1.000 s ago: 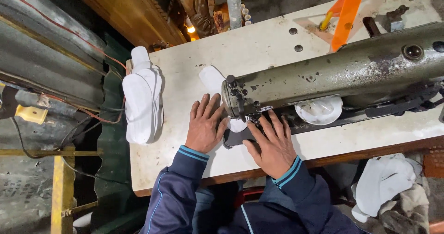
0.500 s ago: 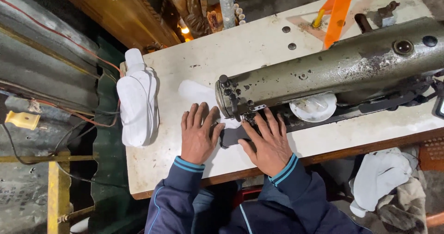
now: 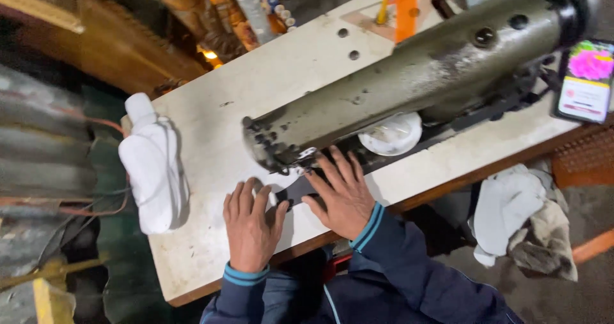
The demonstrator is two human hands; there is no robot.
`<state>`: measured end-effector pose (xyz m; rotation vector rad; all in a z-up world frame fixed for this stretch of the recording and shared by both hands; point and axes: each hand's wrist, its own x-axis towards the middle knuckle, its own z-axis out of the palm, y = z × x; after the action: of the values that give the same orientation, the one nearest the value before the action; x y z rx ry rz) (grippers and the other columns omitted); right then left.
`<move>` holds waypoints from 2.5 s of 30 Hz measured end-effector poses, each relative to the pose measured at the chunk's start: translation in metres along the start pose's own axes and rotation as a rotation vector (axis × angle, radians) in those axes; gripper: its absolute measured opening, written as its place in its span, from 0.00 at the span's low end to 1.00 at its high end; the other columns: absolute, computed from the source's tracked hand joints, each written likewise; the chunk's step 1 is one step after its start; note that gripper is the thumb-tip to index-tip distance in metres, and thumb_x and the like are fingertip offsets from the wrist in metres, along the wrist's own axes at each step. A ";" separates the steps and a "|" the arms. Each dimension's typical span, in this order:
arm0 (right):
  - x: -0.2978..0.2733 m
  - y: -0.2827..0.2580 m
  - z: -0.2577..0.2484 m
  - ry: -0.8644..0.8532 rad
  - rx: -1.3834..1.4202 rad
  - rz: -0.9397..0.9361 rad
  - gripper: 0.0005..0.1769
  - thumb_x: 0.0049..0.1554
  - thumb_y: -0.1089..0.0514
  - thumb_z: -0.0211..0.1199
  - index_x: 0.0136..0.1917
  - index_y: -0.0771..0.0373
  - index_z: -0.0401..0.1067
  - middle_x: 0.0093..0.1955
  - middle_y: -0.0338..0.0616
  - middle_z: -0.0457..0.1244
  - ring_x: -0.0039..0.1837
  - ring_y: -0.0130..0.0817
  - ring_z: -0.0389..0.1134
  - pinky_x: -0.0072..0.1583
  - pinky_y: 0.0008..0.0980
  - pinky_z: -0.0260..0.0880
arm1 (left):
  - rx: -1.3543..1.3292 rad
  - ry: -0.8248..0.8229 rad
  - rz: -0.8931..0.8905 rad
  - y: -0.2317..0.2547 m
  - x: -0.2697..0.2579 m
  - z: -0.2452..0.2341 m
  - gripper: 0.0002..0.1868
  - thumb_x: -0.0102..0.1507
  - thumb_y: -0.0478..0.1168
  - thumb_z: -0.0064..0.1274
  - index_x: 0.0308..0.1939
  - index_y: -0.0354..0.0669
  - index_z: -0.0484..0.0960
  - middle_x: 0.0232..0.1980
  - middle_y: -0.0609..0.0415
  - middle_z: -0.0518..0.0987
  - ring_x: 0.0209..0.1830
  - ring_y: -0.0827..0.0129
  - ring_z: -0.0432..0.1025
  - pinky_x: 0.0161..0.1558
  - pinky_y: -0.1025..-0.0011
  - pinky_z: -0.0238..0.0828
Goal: Sewing shoe insoles using an industrial sewing machine at a stitching station.
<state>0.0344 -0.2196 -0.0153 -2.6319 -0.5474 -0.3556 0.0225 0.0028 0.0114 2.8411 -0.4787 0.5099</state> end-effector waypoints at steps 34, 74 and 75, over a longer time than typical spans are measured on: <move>-0.492 0.348 0.117 -0.404 -0.439 0.957 0.31 0.59 0.45 0.53 0.74 0.47 0.73 0.81 0.45 0.62 0.81 0.52 0.59 0.76 0.50 0.61 | -0.298 -0.130 0.002 0.077 -0.036 -0.004 0.30 0.65 0.59 0.59 0.62 0.44 0.77 0.72 0.44 0.71 0.73 0.44 0.63 0.70 0.39 0.57; -0.484 0.358 0.024 -0.941 -0.867 0.755 0.22 0.63 0.33 0.47 0.67 0.21 0.73 0.79 0.17 0.61 0.86 0.33 0.54 0.88 0.42 0.42 | -0.318 -0.218 0.116 0.026 -0.033 0.015 0.50 0.67 0.71 0.48 0.80 0.39 0.56 0.84 0.42 0.54 0.86 0.48 0.46 0.84 0.43 0.38; -0.482 0.355 0.025 -0.878 -0.882 0.717 0.21 0.61 0.35 0.51 0.64 0.23 0.76 0.76 0.21 0.65 0.86 0.34 0.56 0.90 0.42 0.42 | -0.325 -0.206 0.123 0.024 -0.032 0.014 0.49 0.67 0.71 0.46 0.79 0.39 0.58 0.83 0.42 0.55 0.86 0.48 0.47 0.84 0.43 0.38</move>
<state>-0.2386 -0.6572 -0.3206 -3.4807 0.4901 1.0450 -0.0102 -0.0144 -0.0099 2.5699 -0.7067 0.1409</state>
